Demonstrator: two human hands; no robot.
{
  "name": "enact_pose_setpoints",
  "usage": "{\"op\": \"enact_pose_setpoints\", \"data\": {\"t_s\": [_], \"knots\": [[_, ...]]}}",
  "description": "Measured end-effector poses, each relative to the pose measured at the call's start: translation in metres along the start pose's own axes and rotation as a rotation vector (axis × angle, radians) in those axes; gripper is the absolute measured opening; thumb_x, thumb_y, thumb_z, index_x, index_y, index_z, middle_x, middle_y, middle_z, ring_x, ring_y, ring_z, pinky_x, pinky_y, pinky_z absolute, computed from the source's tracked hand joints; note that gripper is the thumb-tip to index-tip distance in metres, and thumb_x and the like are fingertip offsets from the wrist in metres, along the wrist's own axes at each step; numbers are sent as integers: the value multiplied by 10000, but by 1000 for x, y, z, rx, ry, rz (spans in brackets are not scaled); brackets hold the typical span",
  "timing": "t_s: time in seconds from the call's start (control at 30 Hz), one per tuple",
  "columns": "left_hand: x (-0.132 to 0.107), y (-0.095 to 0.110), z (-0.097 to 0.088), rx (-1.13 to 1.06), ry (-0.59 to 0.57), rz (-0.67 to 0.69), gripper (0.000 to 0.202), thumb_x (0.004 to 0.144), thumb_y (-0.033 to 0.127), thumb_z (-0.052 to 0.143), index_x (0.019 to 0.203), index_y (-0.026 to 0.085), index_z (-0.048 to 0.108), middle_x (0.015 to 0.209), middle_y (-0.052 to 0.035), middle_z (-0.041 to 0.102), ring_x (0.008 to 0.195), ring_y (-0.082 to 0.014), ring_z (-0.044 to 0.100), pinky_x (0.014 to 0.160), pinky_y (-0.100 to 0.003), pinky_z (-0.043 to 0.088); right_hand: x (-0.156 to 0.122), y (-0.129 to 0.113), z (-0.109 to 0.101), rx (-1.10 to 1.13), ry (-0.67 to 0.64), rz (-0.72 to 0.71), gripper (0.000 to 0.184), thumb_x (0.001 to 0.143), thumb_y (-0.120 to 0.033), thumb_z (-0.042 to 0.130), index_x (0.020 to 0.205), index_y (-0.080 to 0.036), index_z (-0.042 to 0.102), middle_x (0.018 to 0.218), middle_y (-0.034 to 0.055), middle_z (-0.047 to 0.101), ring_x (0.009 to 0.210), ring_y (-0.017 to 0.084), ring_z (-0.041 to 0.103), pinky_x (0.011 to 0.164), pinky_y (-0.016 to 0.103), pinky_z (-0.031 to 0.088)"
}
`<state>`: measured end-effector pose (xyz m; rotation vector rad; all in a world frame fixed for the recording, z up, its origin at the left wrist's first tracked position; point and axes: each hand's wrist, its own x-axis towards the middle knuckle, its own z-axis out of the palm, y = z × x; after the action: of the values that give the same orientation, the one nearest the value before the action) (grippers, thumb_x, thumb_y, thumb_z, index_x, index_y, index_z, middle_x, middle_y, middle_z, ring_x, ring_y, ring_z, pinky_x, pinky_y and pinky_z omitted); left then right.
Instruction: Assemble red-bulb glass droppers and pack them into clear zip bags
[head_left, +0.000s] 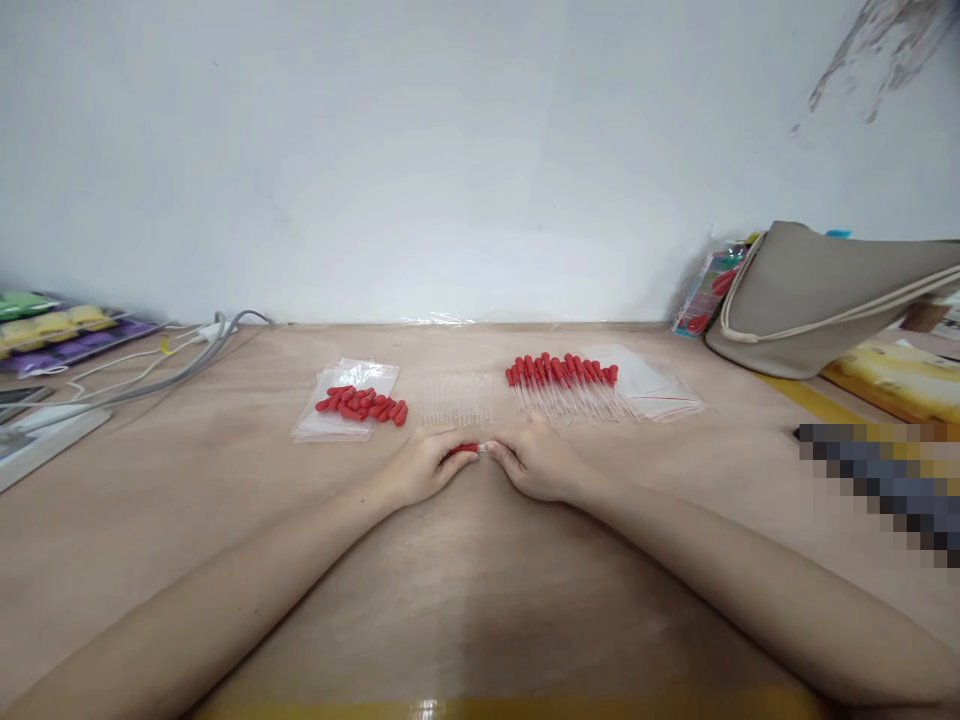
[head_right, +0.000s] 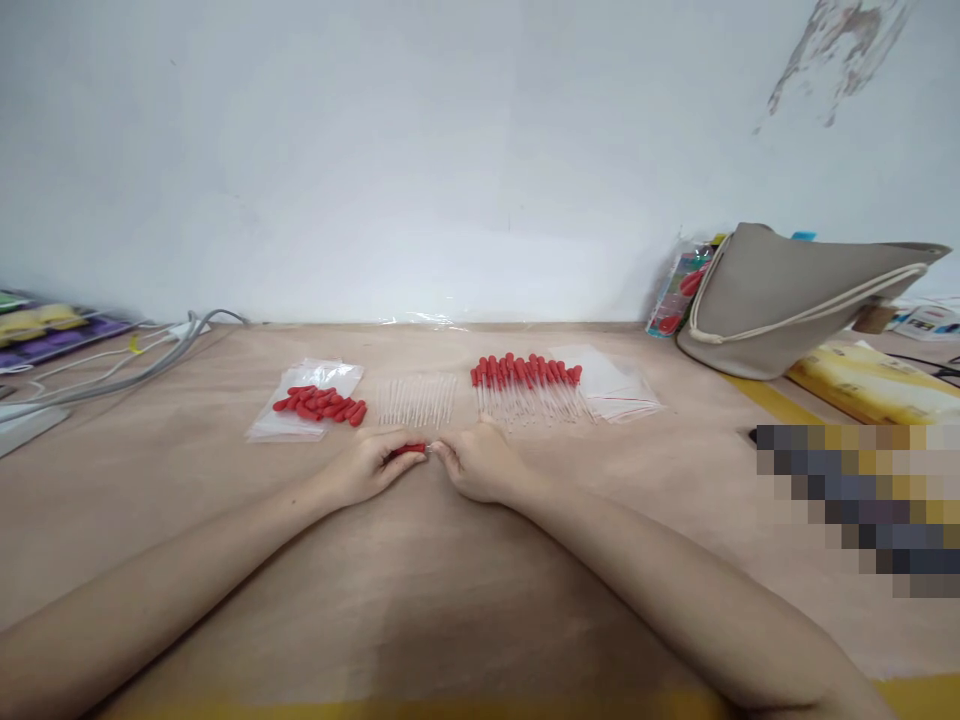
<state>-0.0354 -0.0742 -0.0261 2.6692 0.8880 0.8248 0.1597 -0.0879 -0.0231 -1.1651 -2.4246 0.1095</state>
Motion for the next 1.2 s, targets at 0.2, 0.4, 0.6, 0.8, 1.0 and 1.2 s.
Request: {"op": "enact_pose_setpoints", "data": {"t_s": [0.2,0.4,0.6,0.8,1.0,1.2], "knots": [[-2,-3,0,4,118,-5,217,838,224,508,1046,175,550,903,-56,603,792,-149,565,682,-254,463,3,-5,-17,121,-105,51,223,806,-229,455,644,-155,590,602,2,603,525,89,458,552,225,283],[-3,-3,-1,42,204,-128,268,791,233,556,1052,183,521,917,-51,545,765,-141,540,644,-254,482,11,46,-33,195,136,539,280,745,-401,491,617,-177,600,582,2,587,547,116,502,525,221,325],[0,-3,0,-22,71,-143,110,809,208,514,875,167,591,864,-40,545,690,-116,552,632,-248,479,11,98,-41,-85,304,877,284,731,-444,466,656,-219,623,686,30,634,671,184,562,558,260,343],[1,-3,-2,-13,61,-153,105,808,207,512,820,165,607,819,-33,558,690,-122,549,645,-257,466,15,110,-29,-168,256,927,309,723,-478,465,644,-222,618,709,45,640,739,217,581,614,294,378],[0,-4,-1,-2,44,-151,126,819,217,499,794,160,608,794,-36,557,681,-128,542,636,-262,452,16,90,-30,-190,278,815,310,742,-483,471,700,-207,605,711,38,635,737,208,581,646,301,387],[5,-4,-5,89,74,-154,119,809,235,510,777,163,599,790,-36,564,709,-145,541,670,-281,443,45,39,-17,-84,87,592,245,775,-369,479,790,-178,632,845,93,653,839,219,589,678,295,409]]}}
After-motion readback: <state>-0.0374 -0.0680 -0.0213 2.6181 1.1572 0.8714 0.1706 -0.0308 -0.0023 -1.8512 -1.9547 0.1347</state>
